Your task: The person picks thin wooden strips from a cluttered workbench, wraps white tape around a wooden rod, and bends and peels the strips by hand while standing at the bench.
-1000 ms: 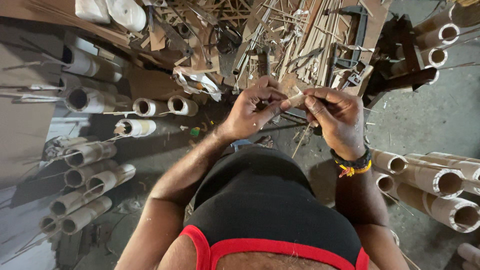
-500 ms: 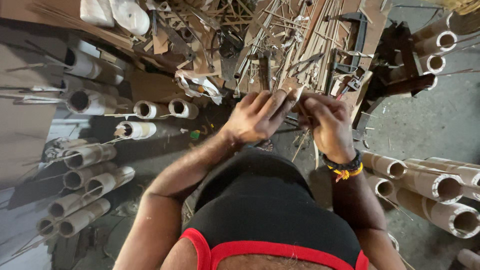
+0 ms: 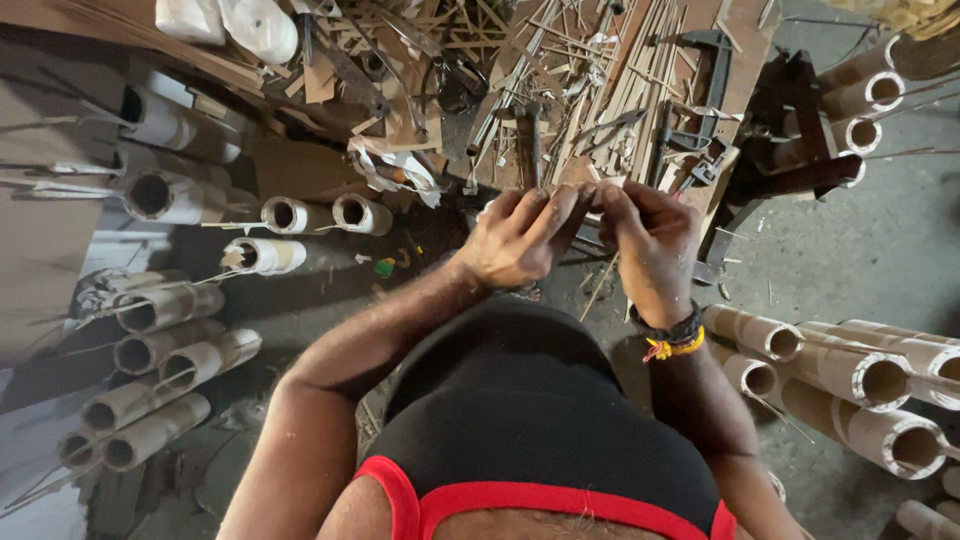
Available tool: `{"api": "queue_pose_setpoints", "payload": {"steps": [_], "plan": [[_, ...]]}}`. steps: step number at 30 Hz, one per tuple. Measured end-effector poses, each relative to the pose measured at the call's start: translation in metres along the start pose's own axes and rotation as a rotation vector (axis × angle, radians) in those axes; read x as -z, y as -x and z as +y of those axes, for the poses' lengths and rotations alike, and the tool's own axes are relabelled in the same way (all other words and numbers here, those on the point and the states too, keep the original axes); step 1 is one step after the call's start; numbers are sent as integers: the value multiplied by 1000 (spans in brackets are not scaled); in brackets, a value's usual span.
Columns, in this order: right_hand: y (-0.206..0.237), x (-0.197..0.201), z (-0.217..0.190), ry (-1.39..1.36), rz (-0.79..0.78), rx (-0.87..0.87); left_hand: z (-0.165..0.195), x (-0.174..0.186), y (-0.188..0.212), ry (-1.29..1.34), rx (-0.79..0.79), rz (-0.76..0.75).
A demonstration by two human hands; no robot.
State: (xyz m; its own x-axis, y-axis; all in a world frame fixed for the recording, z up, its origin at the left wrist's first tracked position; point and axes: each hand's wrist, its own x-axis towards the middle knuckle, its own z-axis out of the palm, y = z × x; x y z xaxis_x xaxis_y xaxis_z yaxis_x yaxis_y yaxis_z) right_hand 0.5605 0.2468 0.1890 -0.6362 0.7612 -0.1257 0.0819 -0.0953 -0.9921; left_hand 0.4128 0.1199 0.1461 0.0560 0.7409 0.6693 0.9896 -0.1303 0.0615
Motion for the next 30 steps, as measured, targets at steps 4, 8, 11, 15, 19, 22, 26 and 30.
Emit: {"api": "queue_pose_setpoints", "payload": {"steps": [4,8,11,15,19,22,26,30], "plan": [[-3,3,2,-98,-15,11,0,1,-2,40,86,52],[-4,9,-1,-39,-51,65,0,3,-13,266,185,276],[-3,14,-8,42,-101,101,-2,7,-19,431,441,269],[-1,15,-19,161,-186,74,-15,4,-25,1300,644,-64],[3,17,-26,119,-263,125,-22,7,-23,1333,683,-178],[5,18,-24,159,-230,126,-23,14,-24,1286,696,-197],[7,19,-17,67,-152,61,-18,27,-32,1092,634,-111],[10,22,-16,92,-164,10,-9,36,-39,1004,597,-37]]}}
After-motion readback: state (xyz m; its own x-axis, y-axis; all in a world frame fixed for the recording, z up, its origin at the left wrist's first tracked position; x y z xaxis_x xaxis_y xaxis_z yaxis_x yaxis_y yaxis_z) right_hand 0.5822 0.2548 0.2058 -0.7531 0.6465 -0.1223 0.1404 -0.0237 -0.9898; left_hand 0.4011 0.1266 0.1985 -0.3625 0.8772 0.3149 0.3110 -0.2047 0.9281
